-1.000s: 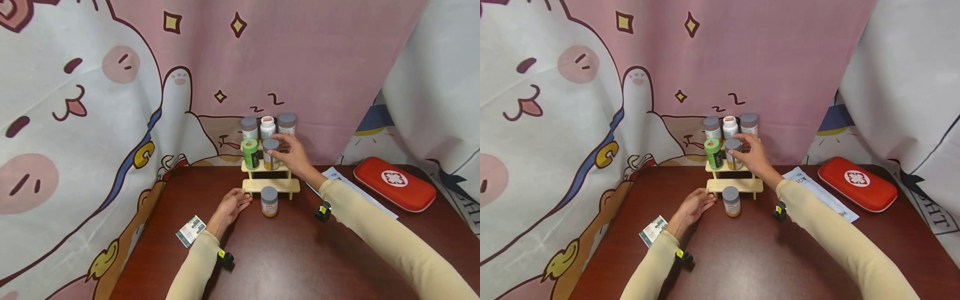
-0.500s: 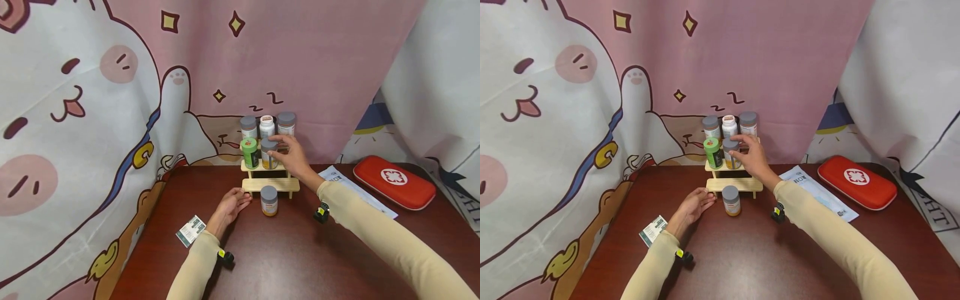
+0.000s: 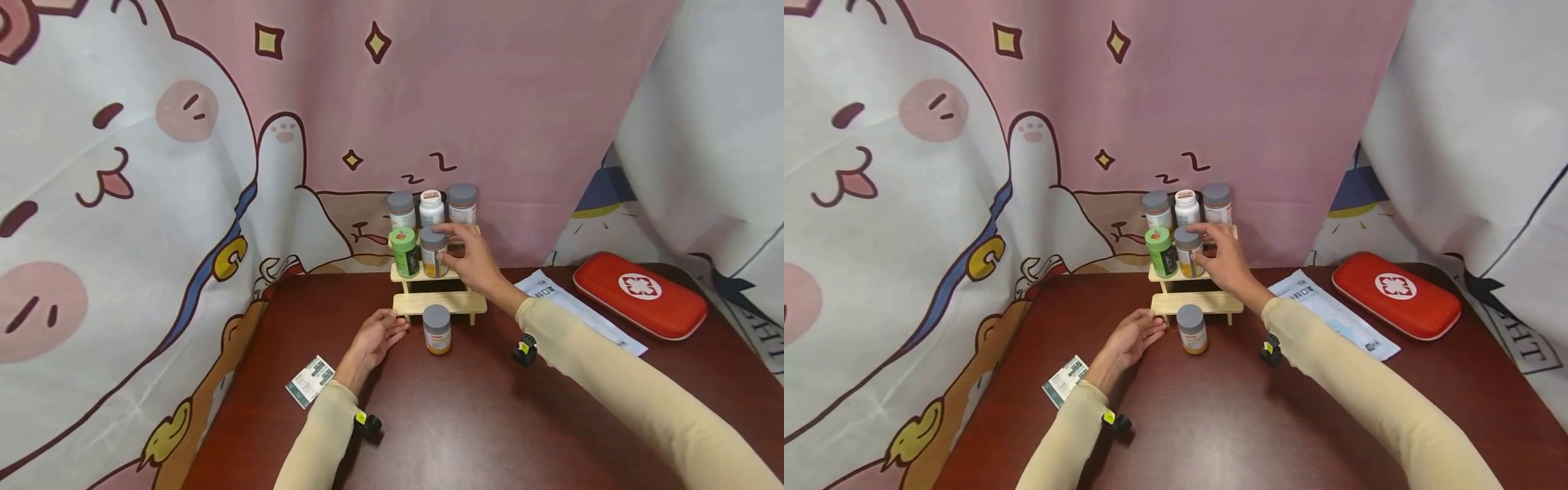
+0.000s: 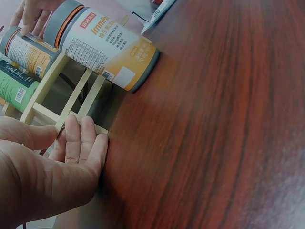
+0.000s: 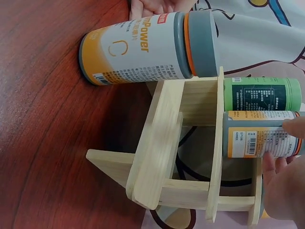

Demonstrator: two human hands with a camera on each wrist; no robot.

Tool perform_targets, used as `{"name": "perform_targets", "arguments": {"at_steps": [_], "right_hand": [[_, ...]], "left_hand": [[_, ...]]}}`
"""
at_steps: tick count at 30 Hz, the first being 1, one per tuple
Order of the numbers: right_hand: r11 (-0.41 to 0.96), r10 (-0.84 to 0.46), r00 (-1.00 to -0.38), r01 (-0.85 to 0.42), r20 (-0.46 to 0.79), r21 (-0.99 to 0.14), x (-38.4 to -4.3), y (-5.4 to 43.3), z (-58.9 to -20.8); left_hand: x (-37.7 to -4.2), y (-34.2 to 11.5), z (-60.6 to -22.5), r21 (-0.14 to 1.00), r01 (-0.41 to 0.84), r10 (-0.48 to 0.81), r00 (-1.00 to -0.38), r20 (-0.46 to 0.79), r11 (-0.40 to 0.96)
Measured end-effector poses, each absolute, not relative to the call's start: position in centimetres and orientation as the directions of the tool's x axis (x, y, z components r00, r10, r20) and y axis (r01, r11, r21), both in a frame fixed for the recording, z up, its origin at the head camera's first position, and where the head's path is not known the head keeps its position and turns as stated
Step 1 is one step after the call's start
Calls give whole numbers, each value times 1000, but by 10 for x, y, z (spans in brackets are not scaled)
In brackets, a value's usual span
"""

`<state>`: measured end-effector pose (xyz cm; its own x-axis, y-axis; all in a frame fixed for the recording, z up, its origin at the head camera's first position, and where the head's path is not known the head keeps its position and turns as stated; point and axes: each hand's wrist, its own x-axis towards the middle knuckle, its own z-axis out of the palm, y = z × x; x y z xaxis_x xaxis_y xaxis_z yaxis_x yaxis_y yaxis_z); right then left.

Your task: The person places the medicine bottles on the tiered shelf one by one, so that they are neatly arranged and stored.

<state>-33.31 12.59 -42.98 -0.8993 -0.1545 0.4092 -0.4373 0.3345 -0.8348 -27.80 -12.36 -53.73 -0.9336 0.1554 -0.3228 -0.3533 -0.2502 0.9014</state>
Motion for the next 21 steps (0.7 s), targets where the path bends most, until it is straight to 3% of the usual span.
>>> {"name": "perform_targets", "arguments": {"at_steps": [9, 15, 21], "right_hand": [[396, -237, -893, -449, 383, -801, -321, 134, -420], [503, -251, -857, -513, 450, -696, -309, 138, -412], [501, -298, -814, -577, 498, -645, -291, 139, -413]], "left_hand": [[-277, -122, -536, 902, -357, 153, -932, -328, -244], [-277, -122, -536, 901, -361, 157, -931, -330, -242], [-278, -121, -539, 903, -359, 150, -932, -331, -236]]}}
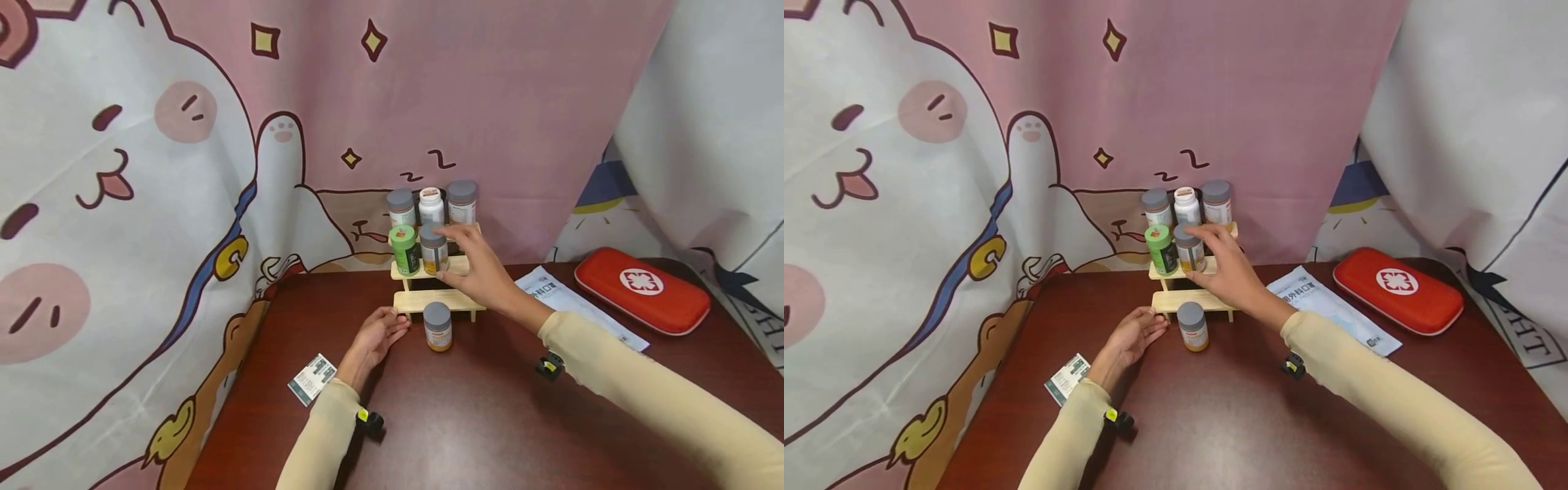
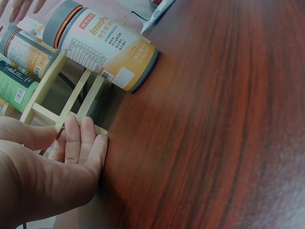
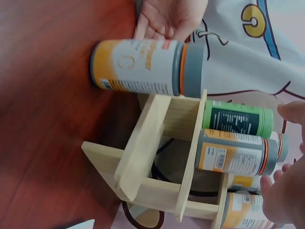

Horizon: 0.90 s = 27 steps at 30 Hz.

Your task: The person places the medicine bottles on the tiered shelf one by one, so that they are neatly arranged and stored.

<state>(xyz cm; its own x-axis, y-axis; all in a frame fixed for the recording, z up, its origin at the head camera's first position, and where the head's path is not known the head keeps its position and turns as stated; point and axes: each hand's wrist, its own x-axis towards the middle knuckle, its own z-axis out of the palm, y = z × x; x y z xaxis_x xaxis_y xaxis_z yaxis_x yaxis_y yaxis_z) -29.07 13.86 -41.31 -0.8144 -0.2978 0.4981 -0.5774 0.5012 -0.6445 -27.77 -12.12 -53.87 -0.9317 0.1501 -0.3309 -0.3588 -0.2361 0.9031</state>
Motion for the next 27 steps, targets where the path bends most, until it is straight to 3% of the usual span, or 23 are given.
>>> {"name": "perform_targets", "arguments": {"at_steps": [27], "right_hand": [[432, -409, -830, -542, 379, -721, -243, 137, -491]], "left_hand": [[-278, -121, -539, 904, -348, 152, -936, -318, -250]]}}
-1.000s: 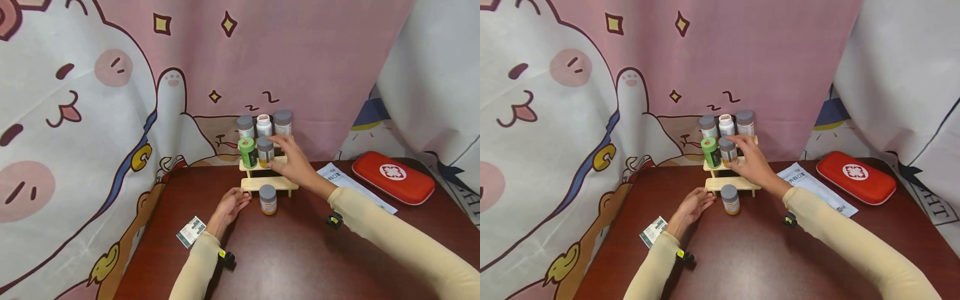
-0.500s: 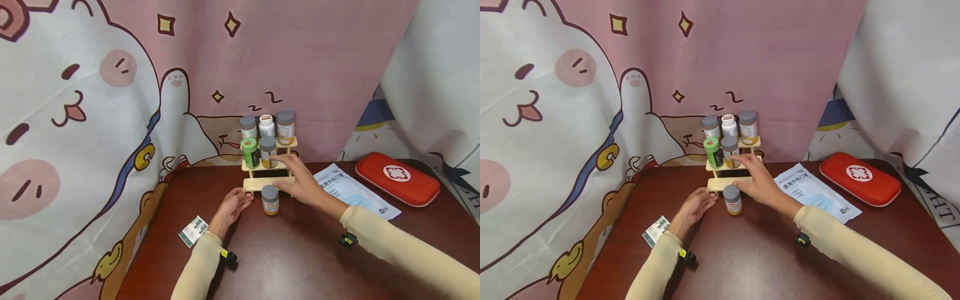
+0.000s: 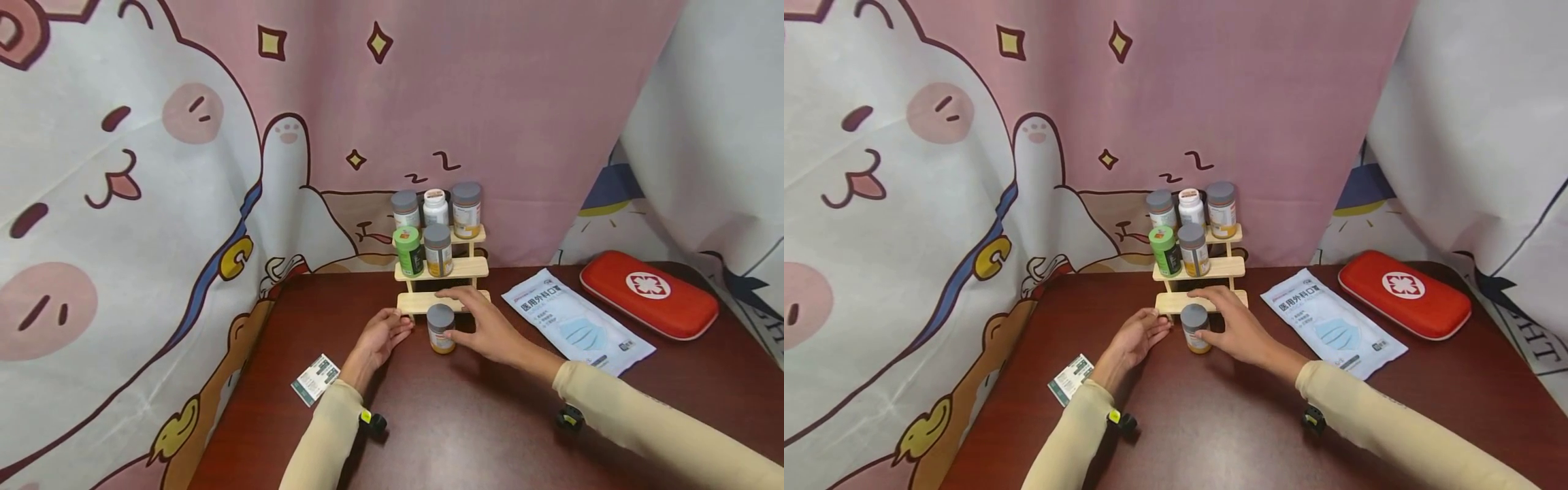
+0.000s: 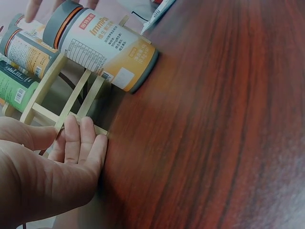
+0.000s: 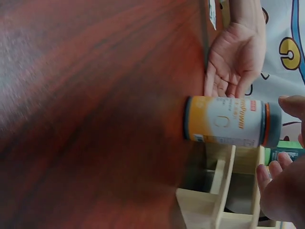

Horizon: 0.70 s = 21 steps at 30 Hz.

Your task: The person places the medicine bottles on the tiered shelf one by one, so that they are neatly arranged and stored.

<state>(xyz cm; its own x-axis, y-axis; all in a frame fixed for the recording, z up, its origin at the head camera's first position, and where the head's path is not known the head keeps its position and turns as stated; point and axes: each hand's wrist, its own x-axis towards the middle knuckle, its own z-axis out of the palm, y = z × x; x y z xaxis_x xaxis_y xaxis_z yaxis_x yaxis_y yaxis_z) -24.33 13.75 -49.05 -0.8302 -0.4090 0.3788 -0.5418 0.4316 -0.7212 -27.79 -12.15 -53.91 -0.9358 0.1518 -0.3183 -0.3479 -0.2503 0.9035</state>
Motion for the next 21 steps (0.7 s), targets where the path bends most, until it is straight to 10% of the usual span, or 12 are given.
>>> {"name": "perform_targets", "arguments": {"at_steps": [21], "right_hand": [[345, -372, -868, -459, 329, -819, -247, 130, -512]], "left_hand": [[-278, -123, -540, 903, -346, 160, -936, -314, -253]]}}
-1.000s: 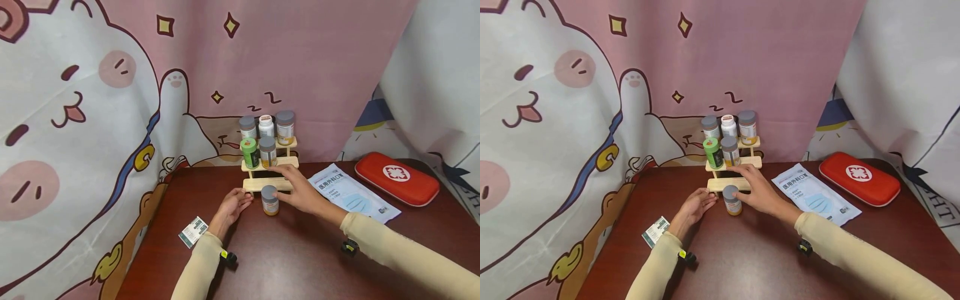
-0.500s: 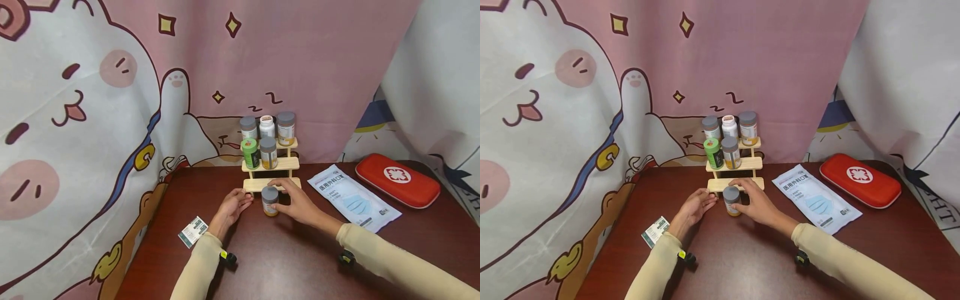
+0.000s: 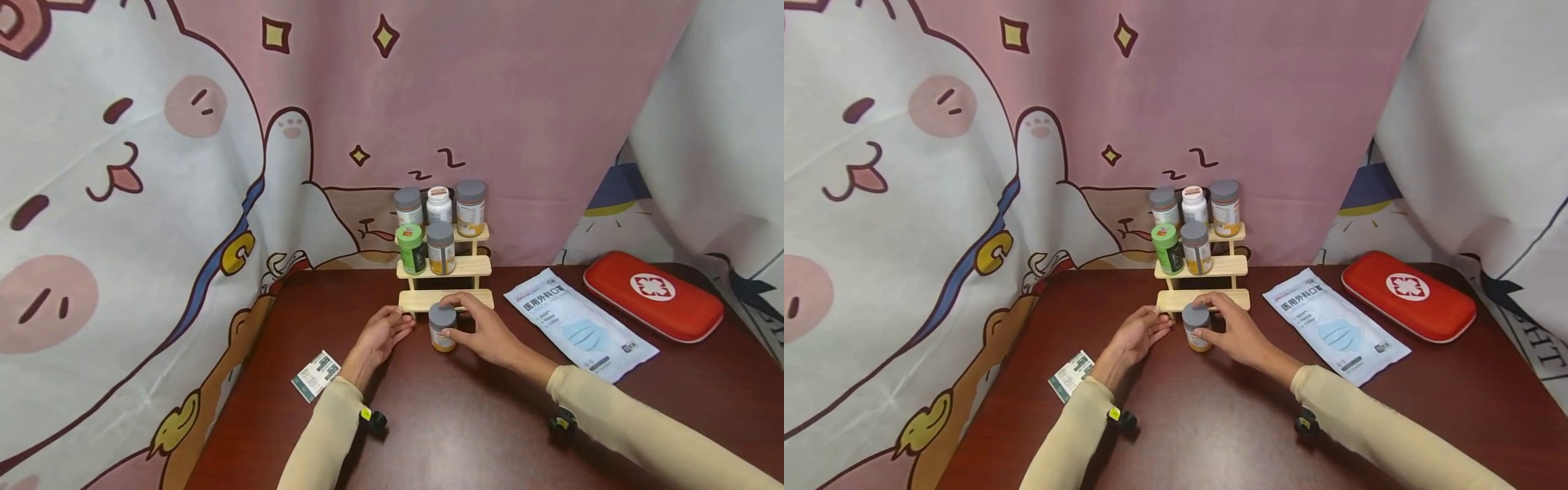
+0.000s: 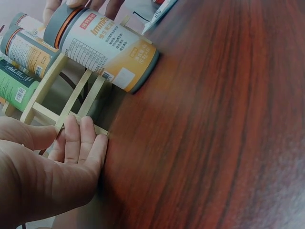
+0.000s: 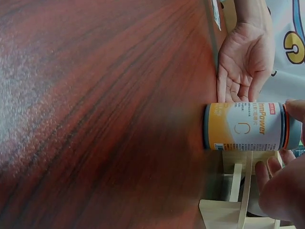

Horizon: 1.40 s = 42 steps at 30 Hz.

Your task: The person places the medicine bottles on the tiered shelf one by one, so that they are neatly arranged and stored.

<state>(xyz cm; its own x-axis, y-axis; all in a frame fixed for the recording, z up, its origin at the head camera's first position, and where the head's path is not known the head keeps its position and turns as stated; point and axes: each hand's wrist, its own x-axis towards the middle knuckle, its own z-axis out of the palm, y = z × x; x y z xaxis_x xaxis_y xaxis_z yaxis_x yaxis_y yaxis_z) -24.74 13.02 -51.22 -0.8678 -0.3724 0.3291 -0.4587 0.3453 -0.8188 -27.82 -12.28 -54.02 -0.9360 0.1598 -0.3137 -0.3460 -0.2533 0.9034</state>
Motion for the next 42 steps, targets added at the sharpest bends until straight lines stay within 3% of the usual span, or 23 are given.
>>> {"name": "perform_targets", "arguments": {"at_steps": [11, 22, 42], "right_hand": [[336, -353, -874, -452, 334, -827, -245, 129, -517], [210, -283, -937, -270, 205, -940, -248, 121, -515], [234, -258, -951, -235, 173, -943, -232, 124, -499]], "left_hand": [[-279, -122, -540, 905, -343, 170, -936, -308, -253], [-280, -123, -541, 905, -332, 164, -941, -297, -267], [-280, -123, -544, 903, -341, 153, -938, -310, -261]]}}
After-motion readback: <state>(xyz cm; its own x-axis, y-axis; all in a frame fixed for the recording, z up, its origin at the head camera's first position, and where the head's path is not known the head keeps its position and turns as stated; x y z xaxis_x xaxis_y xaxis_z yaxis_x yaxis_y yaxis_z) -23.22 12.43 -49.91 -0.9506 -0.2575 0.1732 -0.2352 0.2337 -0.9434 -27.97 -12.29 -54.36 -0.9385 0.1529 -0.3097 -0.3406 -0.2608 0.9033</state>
